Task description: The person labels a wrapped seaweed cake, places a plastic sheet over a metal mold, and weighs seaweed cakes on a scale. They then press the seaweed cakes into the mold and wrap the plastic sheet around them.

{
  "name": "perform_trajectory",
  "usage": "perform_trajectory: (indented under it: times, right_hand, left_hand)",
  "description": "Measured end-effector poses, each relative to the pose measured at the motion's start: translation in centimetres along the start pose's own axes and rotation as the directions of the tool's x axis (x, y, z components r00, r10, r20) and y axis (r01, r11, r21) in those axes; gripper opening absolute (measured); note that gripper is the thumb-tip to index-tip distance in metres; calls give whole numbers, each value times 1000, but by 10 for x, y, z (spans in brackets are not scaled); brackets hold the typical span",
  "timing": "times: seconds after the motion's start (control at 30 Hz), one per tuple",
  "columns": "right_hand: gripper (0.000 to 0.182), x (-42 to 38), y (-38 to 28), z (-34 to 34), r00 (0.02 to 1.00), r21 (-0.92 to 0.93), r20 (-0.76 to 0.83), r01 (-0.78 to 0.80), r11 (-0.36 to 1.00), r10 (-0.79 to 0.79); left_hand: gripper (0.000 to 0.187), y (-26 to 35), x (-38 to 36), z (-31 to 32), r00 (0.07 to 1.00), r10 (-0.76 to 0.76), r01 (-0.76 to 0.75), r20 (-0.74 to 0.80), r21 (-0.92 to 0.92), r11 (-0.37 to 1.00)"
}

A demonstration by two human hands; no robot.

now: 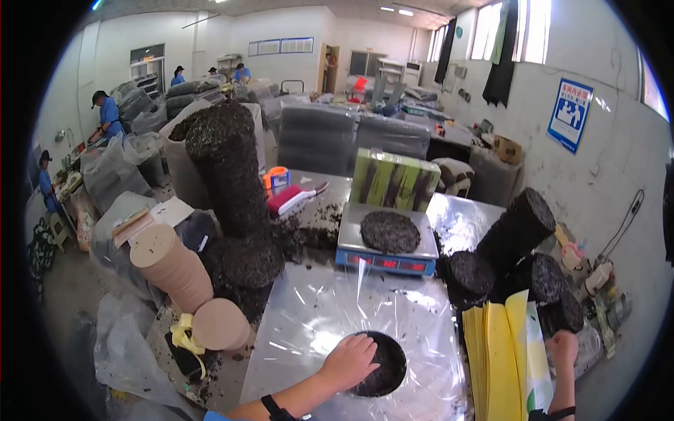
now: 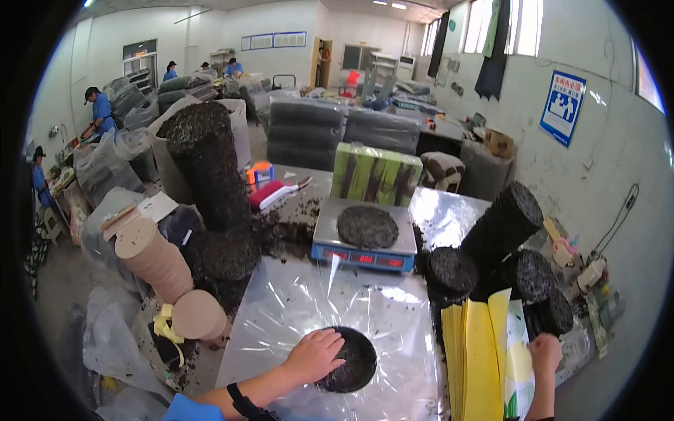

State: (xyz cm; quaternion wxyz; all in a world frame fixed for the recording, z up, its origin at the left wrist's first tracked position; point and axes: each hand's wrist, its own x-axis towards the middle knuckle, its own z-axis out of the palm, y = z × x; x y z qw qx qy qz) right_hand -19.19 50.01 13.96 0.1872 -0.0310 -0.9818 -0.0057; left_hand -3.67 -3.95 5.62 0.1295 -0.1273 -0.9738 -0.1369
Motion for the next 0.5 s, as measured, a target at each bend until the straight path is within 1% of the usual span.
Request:
perform_trajectory:
  times: [0.03, 0.07, 0.1, 0.13, 0.17, 0.2, 0.23, 0.27, 0.3, 0.33, 0.37, 0.4, 0.43, 0.47, 0.5]
  right_hand:
    - [17, 2, 7, 14, 986, -312, 153, 113, 943, -67]
    - [21, 10, 6, 24, 946, -571, 316, 251, 782, -73]
    - [16, 18, -9, 26, 948, -553, 308, 242, 797, -74]
    - [4, 35, 2, 62, 960, -503, 77, 270, 821, -268]
    - [2, 48, -38, 42, 911, -408, 79, 400, 821, -405]
    - [4, 68, -75, 41, 886, -391, 111, 456, 799, -451]
    - [8, 77, -140, 21, 926, -205, 75, 378, 903, -371]
    - [13, 86, -209, -7, 893, -65, 168, 432, 900, -416]
    - [14, 102, -252, 5, 838, 28, 77, 540, 842, -540]
    - [10, 121, -293, 23, 687, 94, -29, 725, 682, -726]
    - [27, 133, -343, 28, 539, 321, -112, 815, 483, -835]
    - [55, 134, -384, 43, 519, 180, -108, 849, 497, -848]
    - [84, 136, -426, 49, 577, 312, 40, 768, 559, -816]
    - [93, 143, -457, 75, 629, 342, -17, 734, 587, -777]
    - [93, 147, -465, 81, 626, 349, -21, 735, 582, -779]
  left_hand:
    - [56, -8, 5, 6, 1000, -28, 29, -11, 73, 997]
    - [62, -17, 7, 17, 998, -56, 59, -23, 144, 988]
    - [62, -25, 5, 28, 998, -55, 60, -39, 147, 987]
    - [67, -31, 1, 41, 995, -97, 90, 29, 179, 980]
    - [73, -38, 1, 50, 985, -140, 116, 99, 216, 970]
    - [73, -43, 3, 52, 985, -142, 118, 96, 218, 969]
    - [74, -43, 3, 52, 983, -147, 130, 109, 150, 980]
    - [76, -42, 2, 50, 980, -155, 146, 125, 81, 986]
    - [73, -43, 3, 48, 977, -161, 156, 140, 49, 987]
    - [73, -46, 5, 50, 975, -173, 167, 142, 56, 984]
    - [73, -48, 5, 53, 974, -162, 159, 160, 29, 987]
    - [73, -50, 5, 56, 973, -149, 150, 176, 3, 989]
    - [78, -51, 4, 57, 974, -144, 147, 177, -5, 989]
    - [82, -54, 4, 59, 969, -132, 140, 209, -21, 990]
    - [82, -61, 7, 61, 967, -139, 145, 211, -14, 989]
